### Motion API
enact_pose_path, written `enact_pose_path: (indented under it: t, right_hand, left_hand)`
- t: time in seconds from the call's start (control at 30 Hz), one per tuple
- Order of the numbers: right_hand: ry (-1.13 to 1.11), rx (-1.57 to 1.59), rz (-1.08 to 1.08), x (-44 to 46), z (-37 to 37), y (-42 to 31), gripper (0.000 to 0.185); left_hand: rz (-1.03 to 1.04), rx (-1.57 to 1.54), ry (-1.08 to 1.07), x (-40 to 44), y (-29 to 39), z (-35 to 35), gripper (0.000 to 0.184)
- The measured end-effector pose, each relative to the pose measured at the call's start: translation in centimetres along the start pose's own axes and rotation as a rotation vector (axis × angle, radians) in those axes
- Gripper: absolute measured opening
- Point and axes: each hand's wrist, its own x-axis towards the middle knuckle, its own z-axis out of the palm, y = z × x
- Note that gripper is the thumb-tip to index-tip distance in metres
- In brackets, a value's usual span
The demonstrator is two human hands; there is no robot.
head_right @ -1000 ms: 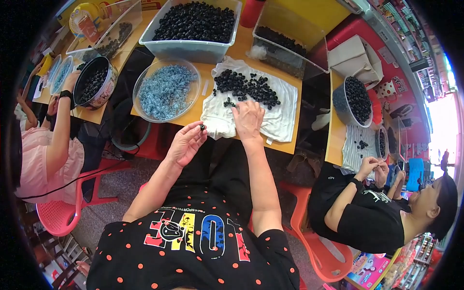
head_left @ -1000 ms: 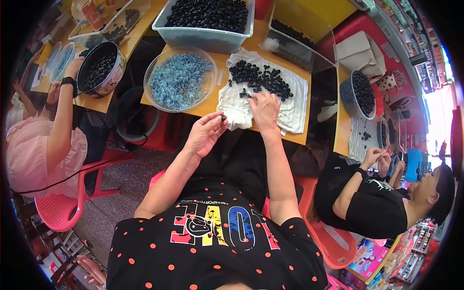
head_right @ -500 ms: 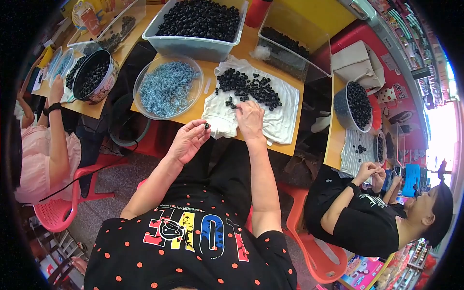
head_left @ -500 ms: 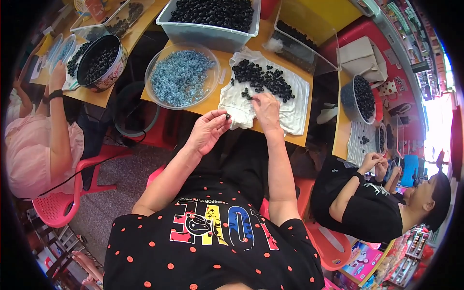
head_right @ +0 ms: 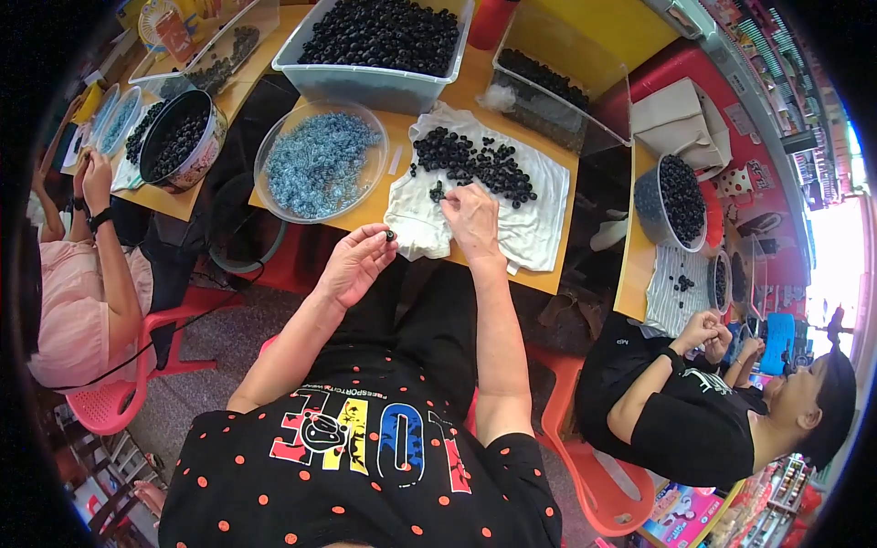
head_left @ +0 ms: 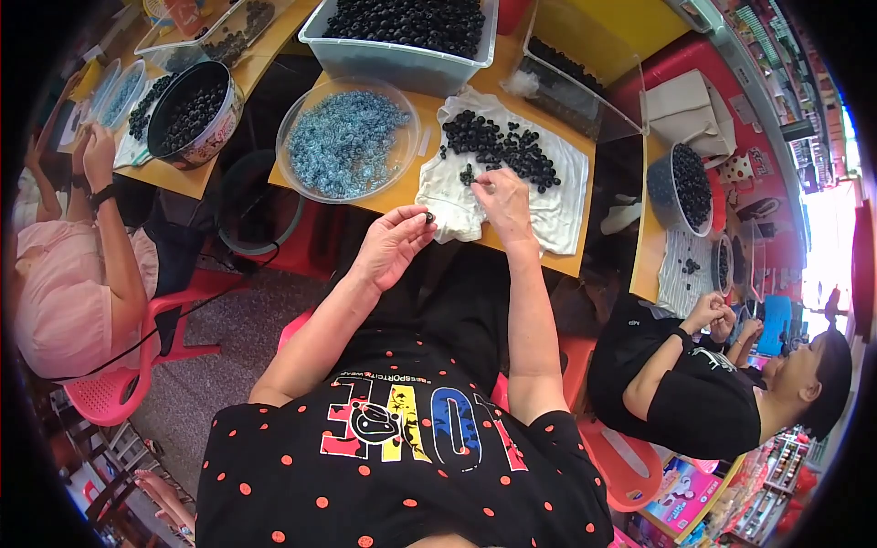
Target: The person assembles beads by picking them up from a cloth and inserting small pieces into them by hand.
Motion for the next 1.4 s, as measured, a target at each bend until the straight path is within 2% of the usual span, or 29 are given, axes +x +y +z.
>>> enact_pose_path:
  t: [0.07, 0.13, 0.27, 0.33, 0.47, 0.67, 0.77, 0.83, 0.87, 0.93, 1.07, 1.17, 1.3, 1.4]
  right_hand:
    - [0.035, 0.033, 0.000, -0.1, 0.0, -0.2, 0.013]
    - [0.048, 0.098, 0.095, -0.4, -0.2, -0.8, 0.015]
    - [0.027, 0.123, 0.095, -1.1, 0.1, -0.8, 0.012]
    - [0.001, -0.235, -0.107, -1.4, 0.5, -1.2, 0.008]
    - [-0.001, -0.255, -0.177, -1.7, 0.9, -1.6, 0.009]
    - [-0.039, -0.155, -0.107, -1.9, 1.6, -1.5, 0.013]
    - [0.038, -0.124, -0.174, -1.8, 0.9, -2.3, 0.015]
    - [-0.041, 0.301, 0.140, -1.9, -0.5, -4.4, 0.015]
    - [-0.051, 0.303, 0.138, -2.2, -0.7, -5.4, 0.015]
    - [0.053, 0.784, 0.320, -3.1, -1.1, -7.2, 0.015]
    - [-0.014, 0.930, 0.383, -4.7, -1.8, -8.4, 0.016]
    - [-0.013, 0.930, 0.287, -5.3, -1.8, -9.6, 0.016]
    - [0.042, 0.626, 0.114, -5.6, -2.1, -10.6, 0.018]
    - [0.100, 0.544, 0.023, -5.5, -1.9, -10.7, 0.017]
  left_hand:
    - [-0.002, -0.003, -0.003, 0.0, 0.0, 0.0, 0.016]
    - [-0.003, 0.005, -0.010, 0.1, 0.3, 0.2, 0.018]
    - [-0.030, 0.015, -0.013, 0.4, 0.4, 0.4, 0.020]
    - [-0.027, 0.018, -0.030, 0.6, 0.4, 0.5, 0.021]
    - [-0.021, 0.019, -0.020, 0.4, 0.3, 0.4, 0.021]
    - [-0.023, -0.006, 0.006, 0.0, 0.5, -0.3, 0.022]
    - [-0.028, -0.034, 0.014, 0.2, 0.6, -0.3, 0.022]
    - [-0.021, -0.036, 0.012, 0.2, 0.7, 0.0, 0.021]
    - [-0.019, -0.042, 0.019, 0.2, 0.7, 0.1, 0.021]
    - [-0.024, -0.048, -0.007, 0.1, 0.8, 0.6, 0.021]
    - [-0.027, -0.041, -0.015, -0.2, 1.0, 1.4, 0.020]
    - [0.012, -0.040, -0.050, -0.5, 1.0, 1.5, 0.018]
    - [0.062, -0.006, -0.069, -0.6, 0.9, 1.5, 0.016]
    - [0.059, 0.003, -0.062, -0.8, 0.8, 1.4, 0.016]
